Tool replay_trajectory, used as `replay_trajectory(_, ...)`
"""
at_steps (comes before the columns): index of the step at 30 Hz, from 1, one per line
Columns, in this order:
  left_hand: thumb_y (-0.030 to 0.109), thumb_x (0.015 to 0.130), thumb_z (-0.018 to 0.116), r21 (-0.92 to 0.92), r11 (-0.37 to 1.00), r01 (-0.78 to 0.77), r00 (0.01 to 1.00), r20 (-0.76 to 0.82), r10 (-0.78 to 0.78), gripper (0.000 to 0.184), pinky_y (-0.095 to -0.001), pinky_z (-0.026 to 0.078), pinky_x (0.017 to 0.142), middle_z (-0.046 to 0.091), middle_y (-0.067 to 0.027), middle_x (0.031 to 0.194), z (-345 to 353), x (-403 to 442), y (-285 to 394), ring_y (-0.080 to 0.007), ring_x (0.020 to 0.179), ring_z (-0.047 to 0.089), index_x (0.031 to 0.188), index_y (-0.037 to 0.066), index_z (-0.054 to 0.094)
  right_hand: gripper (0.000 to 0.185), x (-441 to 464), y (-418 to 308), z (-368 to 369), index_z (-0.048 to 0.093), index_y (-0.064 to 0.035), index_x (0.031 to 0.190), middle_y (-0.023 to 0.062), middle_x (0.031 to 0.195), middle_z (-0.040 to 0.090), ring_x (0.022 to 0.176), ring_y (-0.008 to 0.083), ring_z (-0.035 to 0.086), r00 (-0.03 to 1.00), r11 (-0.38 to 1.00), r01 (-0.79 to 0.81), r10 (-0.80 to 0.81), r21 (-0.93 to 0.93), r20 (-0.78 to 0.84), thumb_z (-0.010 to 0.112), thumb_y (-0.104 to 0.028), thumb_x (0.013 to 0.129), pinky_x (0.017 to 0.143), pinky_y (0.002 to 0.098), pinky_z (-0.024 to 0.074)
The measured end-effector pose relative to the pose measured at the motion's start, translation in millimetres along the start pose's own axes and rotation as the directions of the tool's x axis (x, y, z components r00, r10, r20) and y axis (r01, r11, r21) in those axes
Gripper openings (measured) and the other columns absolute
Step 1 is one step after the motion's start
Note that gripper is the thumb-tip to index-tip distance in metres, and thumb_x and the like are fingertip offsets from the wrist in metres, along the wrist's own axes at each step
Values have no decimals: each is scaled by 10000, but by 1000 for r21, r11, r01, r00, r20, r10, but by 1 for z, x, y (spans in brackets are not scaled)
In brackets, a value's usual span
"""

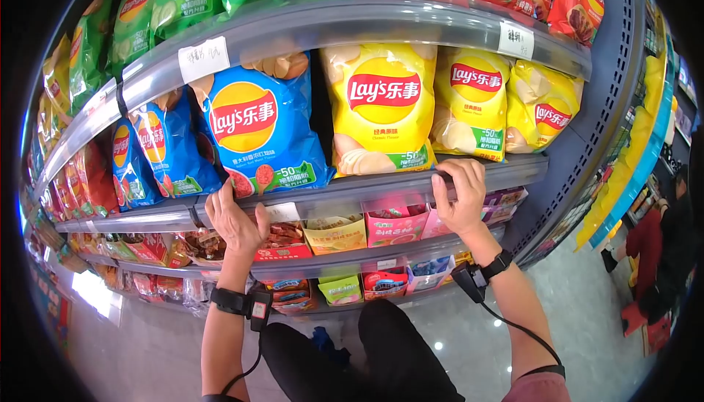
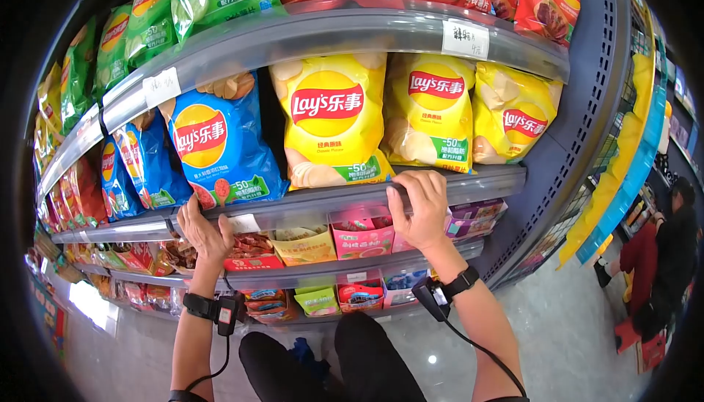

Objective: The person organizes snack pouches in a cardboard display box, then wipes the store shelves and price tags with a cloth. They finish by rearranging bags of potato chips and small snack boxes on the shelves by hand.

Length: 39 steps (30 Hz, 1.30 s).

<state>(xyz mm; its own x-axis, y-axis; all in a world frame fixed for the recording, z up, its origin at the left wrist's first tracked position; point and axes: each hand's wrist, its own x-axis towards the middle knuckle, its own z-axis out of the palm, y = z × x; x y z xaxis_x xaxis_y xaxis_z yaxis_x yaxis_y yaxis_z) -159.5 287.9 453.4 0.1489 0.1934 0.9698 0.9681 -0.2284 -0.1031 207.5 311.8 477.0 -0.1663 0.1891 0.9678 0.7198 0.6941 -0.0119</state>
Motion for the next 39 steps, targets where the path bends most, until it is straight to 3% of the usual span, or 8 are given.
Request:
replay_trajectory(20, 312, 738, 550, -10, 1000, 16, 1000, 17, -16, 634, -454, 343, 835, 512, -200, 905, -2, 3, 1, -365, 824, 483, 1198, -95, 392, 150, 2, -2, 2, 577, -21, 872, 109, 837, 594, 771, 287, 525, 999, 1000, 19, -19, -7, -47, 626, -101, 755, 742, 375, 393)
replay_trajectory(28, 109, 680, 689, -241, 967, -87, 994, -90, 67, 783, -538, 294, 990, 339, -298, 1324, -32, -12, 31, -455, 1189, 371, 1321, -28, 260, 162, -2, 4, 3, 579, -25, 885, 105, 851, 596, 774, 281, 525, 996, 998, 55, -57, -36, -68, 619, -130, 769, 739, 379, 396)
replay_trajectory(31, 266, 639, 716, -399, 914, -70, 902, 365, 228, 541, -488, 384, 899, 481, -229, 1190, -72, -93, 66, -385, 1111, 471, 1096, 36, 540, 167, -2, 6, 3, 581, -29, 894, 100, 849, 593, 771, 278, 529, 994, 997, 70, -73, -36, -78, 617, -140, 775, 728, 382, 401)
replay_trajectory(32, 326, 664, 688, -411, 910, 55, 478, 811, 337, 495, -464, 406, 873, 509, -172, 1184, -97, -96, 79, -314, 1109, 499, 1068, 63, 576, 170, -2, 6, 5, 581, -31, 896, 98, 849, 592, 769, 277, 530, 993, 996, 79, -82, -43, -89, 618, -141, 773, 722, 384, 403)
replay_trajectory(33, 344, 716, 648, -387, 922, 13, 136, 914, 382, 473, -442, 405, 881, 524, -135, 1184, -107, -107, 97, -269, 1132, 494, 1104, 85, 568, 170, -4, 7, 6, 581, -31, 896, 98, 849, 592, 769, 277, 530, 992, 997, 69, -72, -35, -101, 618, -141, 773, 722, 384, 403)
replay_trajectory(34, 401, 717, 622, -611, 791, 22, 367, 741, 562, 527, -475, 397, 900, 527, -162, 1145, -114, -180, 86, -334, 1066, 506, 1121, 73, 542, 168, -5, 8, 7, 581, -32, 893, 95, 848, 590, 766, 277, 531, 992, 996, 76, -80, -40, -101, 618, -141, 770, 718, 386, 404)
replay_trajectory(36, 320, 780, 588, -555, 828, 81, 215, 821, 529, 477, -426, 367, 980, 536, -100, 1254, -156, -225, 88, -230, 1186, 476, 1183, 66, 551, 167, -4, 11, 7, 582, -32, 889, 93, 847, 587, 763, 276, 531, 991, 995, 84, -88, -47, -101, 618, -140, 766, 713, 388, 406)
replay_trajectory(39, 88, 750, 586, -501, 758, 417, 432, 843, 320, 301, -480, 434, 921, 599, -177, 1129, -170, -238, 87, -346, 1072, 552, 1033, -11, 614, 163, -5, 10, 9, 582, -31, 878, 93, 843, 584, 753, 275, 529, 990, 994, 96, -100, -43, -101, 610, -146, 765, 705, 386, 405)
